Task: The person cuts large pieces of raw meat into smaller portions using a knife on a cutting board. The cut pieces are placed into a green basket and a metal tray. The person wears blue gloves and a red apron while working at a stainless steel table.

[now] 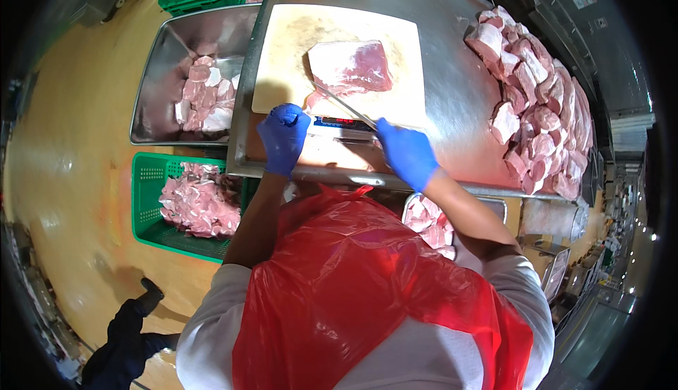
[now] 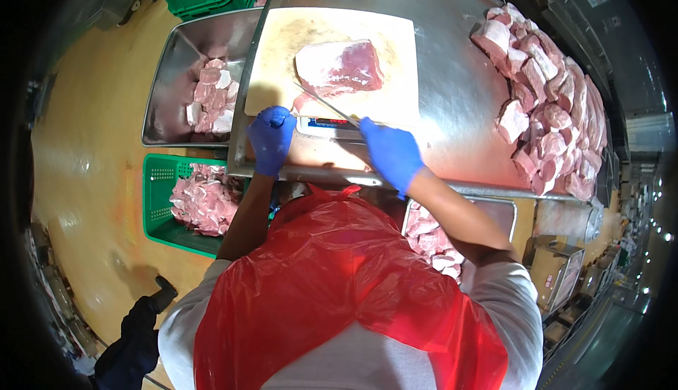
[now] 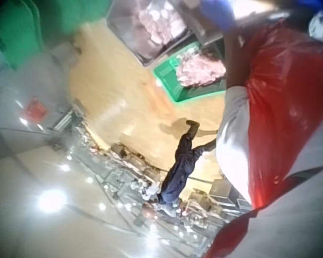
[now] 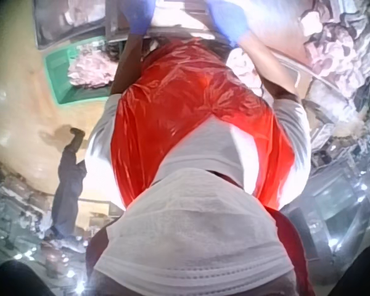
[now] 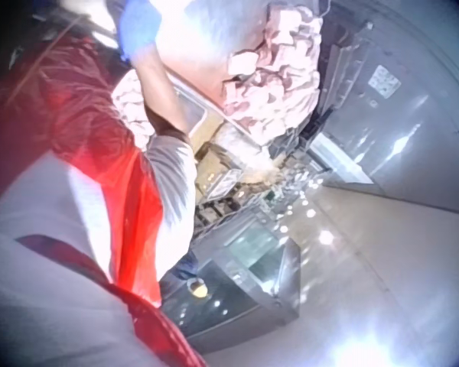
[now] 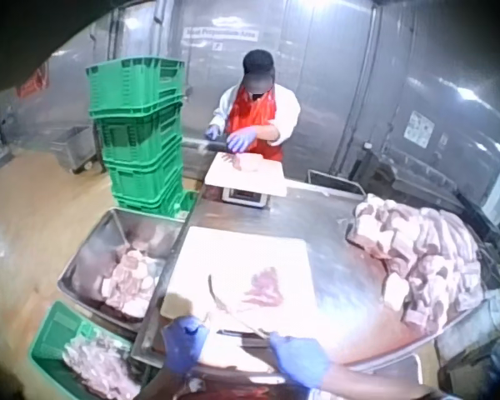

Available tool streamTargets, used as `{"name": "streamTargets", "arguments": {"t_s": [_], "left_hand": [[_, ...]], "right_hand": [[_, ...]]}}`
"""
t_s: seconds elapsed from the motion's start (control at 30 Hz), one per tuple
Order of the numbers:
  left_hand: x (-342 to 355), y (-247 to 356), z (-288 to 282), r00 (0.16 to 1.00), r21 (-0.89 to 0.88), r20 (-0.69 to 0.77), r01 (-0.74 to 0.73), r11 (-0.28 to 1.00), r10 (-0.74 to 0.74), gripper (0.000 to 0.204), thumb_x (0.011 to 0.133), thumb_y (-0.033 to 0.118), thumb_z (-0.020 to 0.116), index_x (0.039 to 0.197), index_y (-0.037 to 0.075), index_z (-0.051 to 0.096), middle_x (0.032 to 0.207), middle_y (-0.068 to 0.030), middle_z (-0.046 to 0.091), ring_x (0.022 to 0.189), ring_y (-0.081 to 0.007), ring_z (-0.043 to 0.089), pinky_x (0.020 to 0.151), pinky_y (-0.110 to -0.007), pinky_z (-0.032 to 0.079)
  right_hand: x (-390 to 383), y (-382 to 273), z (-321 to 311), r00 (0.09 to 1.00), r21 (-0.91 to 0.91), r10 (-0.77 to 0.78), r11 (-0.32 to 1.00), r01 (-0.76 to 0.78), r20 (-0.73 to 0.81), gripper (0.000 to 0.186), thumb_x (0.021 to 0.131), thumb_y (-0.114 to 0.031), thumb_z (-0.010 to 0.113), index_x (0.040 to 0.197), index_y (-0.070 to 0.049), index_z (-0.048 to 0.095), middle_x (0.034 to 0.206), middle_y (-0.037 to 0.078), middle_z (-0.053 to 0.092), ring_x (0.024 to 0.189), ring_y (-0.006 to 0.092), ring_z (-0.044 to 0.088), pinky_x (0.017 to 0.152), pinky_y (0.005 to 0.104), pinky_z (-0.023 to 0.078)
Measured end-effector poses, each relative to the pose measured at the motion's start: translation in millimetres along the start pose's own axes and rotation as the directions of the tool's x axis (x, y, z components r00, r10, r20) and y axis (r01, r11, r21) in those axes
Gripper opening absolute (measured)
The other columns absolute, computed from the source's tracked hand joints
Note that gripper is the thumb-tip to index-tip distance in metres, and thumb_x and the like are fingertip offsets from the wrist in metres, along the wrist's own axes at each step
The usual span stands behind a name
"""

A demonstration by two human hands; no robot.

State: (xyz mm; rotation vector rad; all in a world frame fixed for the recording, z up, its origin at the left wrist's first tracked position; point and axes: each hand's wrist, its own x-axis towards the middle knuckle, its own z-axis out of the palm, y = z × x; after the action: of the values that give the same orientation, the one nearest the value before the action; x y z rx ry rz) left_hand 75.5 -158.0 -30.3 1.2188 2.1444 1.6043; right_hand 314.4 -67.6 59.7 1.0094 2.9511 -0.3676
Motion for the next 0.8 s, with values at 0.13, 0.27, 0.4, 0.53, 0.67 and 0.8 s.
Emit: {"name": "streamTargets", "arguments": {"t_s": [0.13,0.27,0.4,0.53,0.67,0.8], "left_hand": [[0,12,7,0.998,0.010,-0.022,0.056,0.998,-0.056,0.008,0.075,0.012,0.069,0.074,0.005,0.068,0.069,-0.0126,0.064,0.058,-0.0216,0.061,0.060,-0.036,0.050],[3,-5,3,0.995,-0.031,-0.092,0.040,0.999,-0.043,0.011,0.077,0.014,0.071,0.082,0.004,0.071,0.071,-0.0091,0.068,0.061,-0.0193,0.063,0.063,-0.036,0.051],[-14,-52,-53,0.982,0.075,-0.161,0.116,0.990,-0.103,0.011,0.079,0.011,0.074,0.086,0.003,0.070,0.073,-0.0064,0.066,0.064,-0.0153,0.059,0.064,-0.032,0.050],[-69,-131,-196,0.928,0.196,-0.151,0.365,0.910,-0.339,0.005,0.085,0.003,0.069,0.084,-0.002,0.068,0.074,-0.0046,0.063,0.068,-0.0167,0.058,0.066,-0.032,0.049],[-45,-113,-190,0.992,0.822,0.064,0.009,0.569,-0.108,0.046,0.080,0.009,0.069,0.125,0.000,0.063,0.114,-0.0264,0.066,0.106,-0.0444,0.063,0.092,-0.047,0.051],[45,32,-13,0.826,0.174,0.217,-0.557,0.812,0.520,0.075,0.072,0.013,0.075,0.143,0.013,0.051,0.141,-0.0225,0.052,0.130,-0.0404,0.051,0.103,-0.051,0.045]], "right_hand": [[70,-36,16,0.999,-0.008,0.049,0.999,-0.049,0.001,0.023,0.092,-0.011,0.054,0.113,-0.004,0.053,0.084,0.021,0.070,0.076,0.0418,0.069,0.066,0.0516,0.054],[48,-12,13,0.987,-0.068,0.099,0.994,-0.090,0.130,0.028,0.091,-0.010,0.054,0.118,-0.004,0.053,0.087,0.021,0.071,0.079,0.0409,0.069,0.068,0.0504,0.054],[-27,41,-19,0.939,-0.185,0.132,0.980,-0.075,0.317,0.032,0.089,-0.021,0.064,0.117,-0.007,0.054,0.081,0.020,0.070,0.076,0.0385,0.070,0.065,0.0492,0.054],[-97,76,-12,0.983,0.119,0.183,0.977,-0.179,-0.023,0.015,0.098,-0.016,0.058,0.103,-0.003,0.053,0.075,0.021,0.067,0.069,0.0418,0.066,0.060,0.0478,0.051],[-94,71,17,0.859,0.576,0.507,0.724,-0.381,-0.069,0.019,0.102,-0.020,0.057,0.104,0.000,0.056,0.072,0.019,0.065,0.063,0.0350,0.066,0.058,0.0426,0.050],[-49,51,15,0.816,0.781,0.556,0.576,-0.241,-0.157,0.021,0.102,-0.019,0.057,0.113,0.000,0.058,0.070,0.017,0.064,0.060,0.0254,0.065,0.057,0.0400,0.049]]}}
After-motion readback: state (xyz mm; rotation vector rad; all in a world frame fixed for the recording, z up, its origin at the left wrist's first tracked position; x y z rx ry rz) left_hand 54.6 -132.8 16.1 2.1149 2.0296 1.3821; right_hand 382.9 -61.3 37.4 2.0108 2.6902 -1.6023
